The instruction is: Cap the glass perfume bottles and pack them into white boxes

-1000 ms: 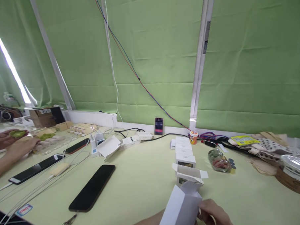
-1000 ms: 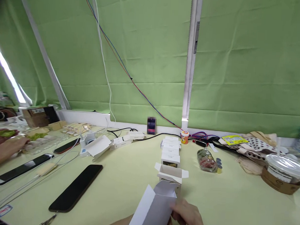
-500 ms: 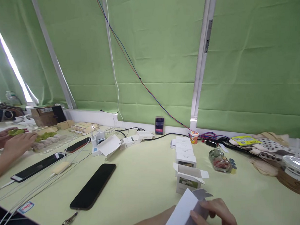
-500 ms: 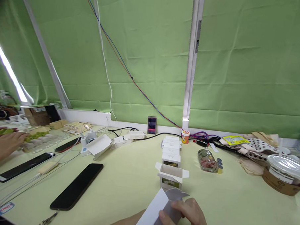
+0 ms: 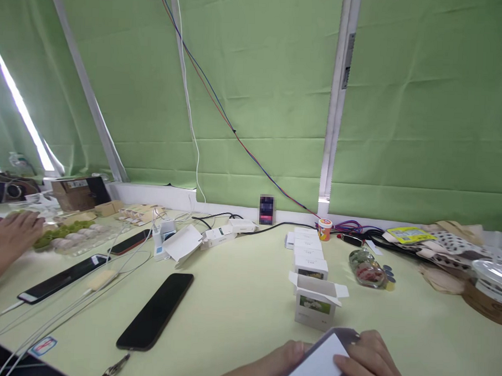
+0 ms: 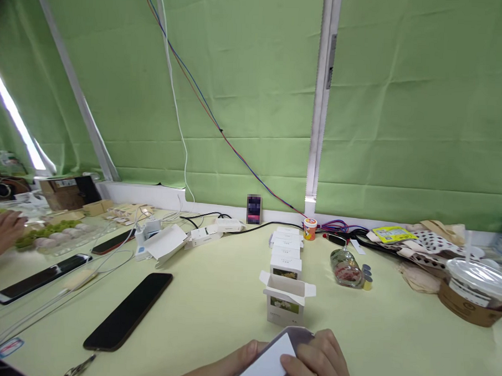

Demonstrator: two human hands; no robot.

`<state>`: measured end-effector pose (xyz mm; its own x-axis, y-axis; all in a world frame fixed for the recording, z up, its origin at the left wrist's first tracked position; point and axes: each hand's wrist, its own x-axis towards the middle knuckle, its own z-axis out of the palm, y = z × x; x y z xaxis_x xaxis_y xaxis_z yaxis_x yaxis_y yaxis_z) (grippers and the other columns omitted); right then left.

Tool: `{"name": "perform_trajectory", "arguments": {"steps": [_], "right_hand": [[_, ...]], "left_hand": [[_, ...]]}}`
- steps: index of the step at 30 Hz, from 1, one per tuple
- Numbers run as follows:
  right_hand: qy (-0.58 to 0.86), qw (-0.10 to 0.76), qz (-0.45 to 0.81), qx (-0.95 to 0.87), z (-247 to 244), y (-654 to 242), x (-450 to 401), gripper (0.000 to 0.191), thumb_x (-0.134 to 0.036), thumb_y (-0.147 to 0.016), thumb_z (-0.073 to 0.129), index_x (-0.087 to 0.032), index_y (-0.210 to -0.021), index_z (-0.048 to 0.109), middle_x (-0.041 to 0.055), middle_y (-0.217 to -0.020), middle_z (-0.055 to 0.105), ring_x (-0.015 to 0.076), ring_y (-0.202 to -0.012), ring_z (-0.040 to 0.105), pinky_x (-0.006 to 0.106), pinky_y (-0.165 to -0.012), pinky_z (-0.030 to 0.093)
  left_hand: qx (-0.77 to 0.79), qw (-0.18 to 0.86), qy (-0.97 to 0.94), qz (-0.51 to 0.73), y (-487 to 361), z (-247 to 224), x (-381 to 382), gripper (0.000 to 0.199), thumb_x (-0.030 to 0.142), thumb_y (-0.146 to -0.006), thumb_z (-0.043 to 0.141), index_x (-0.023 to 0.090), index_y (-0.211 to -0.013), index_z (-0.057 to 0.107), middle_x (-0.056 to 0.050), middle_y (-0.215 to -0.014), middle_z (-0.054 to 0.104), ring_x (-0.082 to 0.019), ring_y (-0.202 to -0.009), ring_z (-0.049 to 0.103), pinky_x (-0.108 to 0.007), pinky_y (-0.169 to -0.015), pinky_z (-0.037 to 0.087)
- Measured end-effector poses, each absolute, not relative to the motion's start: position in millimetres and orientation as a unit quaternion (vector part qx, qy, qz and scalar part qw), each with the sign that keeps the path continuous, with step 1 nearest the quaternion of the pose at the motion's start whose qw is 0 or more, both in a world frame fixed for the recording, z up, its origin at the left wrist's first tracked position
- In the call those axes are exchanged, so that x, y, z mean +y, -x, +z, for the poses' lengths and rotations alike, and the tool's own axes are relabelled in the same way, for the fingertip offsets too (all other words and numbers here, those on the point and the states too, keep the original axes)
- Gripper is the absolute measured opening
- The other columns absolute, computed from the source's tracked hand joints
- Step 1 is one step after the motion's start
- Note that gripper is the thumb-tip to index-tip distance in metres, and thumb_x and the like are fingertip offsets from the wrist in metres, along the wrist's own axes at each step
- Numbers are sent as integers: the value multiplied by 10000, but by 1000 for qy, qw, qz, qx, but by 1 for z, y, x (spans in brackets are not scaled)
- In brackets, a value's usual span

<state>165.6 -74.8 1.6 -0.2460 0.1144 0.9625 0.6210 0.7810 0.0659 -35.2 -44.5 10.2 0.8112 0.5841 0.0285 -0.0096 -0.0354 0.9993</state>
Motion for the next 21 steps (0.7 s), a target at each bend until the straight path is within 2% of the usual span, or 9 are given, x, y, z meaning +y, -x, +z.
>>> {"name": "perform_trajectory", "arguments": {"steps": [5, 10, 13, 16, 18, 21], "right_hand": [[224, 578, -237, -748, 20, -158, -73, 182, -270, -918, 562, -187, -1059, 643, 31, -628, 700, 165, -492, 630, 301, -484, 500], [213, 579, -228, -754, 19, -156, -72, 124, -267, -922, 562, -167, -900, 631, 39, -634, 680, 156, -523, 624, 290, -497, 486], [210, 571, -218, -763, 6, -159, -71, 117, -225, -918, 554, -153, -898, 644, 53, -707, 664, 161, -591, 617, 297, -542, 485], [202, 613, -204, -736, -2, -161, -66, 193, -308, -934, 523, -177, -999, 648, 61, -827, 605, 171, -661, 583, 297, -551, 480], [207, 682, -177, -678, -2, -162, -62, 296, -411, -925, 518, -186, -1091, 615, 57, -856, 536, 179, -689, 547, 290, -542, 463], [226, 713, -49, -662, 5, -159, -59, 369, -465, -901, 532, -185, -1138, 567, 60, -894, 495, 170, -681, 510, 262, -523, 461]], "left_hand": [[179, 665, -697, 200, 38, 3, -35, 733, 748, -644, 627, 137, -1045, 684, -81, -856, 645, -260, -810, 590, -362, -766, 478], [179, 718, -639, 211, 31, -15, -31, 880, 837, -556, 594, 123, -1065, 670, -95, -889, 631, -245, -805, 583, -343, -723, 470], [173, 756, -598, 203, 30, -15, -31, 893, 756, -488, 709, 123, -1115, 647, -82, -909, 629, -230, -796, 590, -328, -730, 455], [170, 782, -558, 218, 34, -8, -35, 843, 671, -501, 740, 94, -1108, 650, -104, -944, 654, -254, -855, 609, -334, -796, 431], [161, 803, -525, 233, 40, -5, -37, 815, 687, -547, 673, 66, -1074, 661, -131, -961, 671, -289, -926, 611, -347, -837, 420], [144, 839, -483, 205, 50, -6, -36, 808, 695, -611, 550, 53, -1092, 647, -160, -1019, 675, -337, -1029, 593, -382, -870, 421]]}}
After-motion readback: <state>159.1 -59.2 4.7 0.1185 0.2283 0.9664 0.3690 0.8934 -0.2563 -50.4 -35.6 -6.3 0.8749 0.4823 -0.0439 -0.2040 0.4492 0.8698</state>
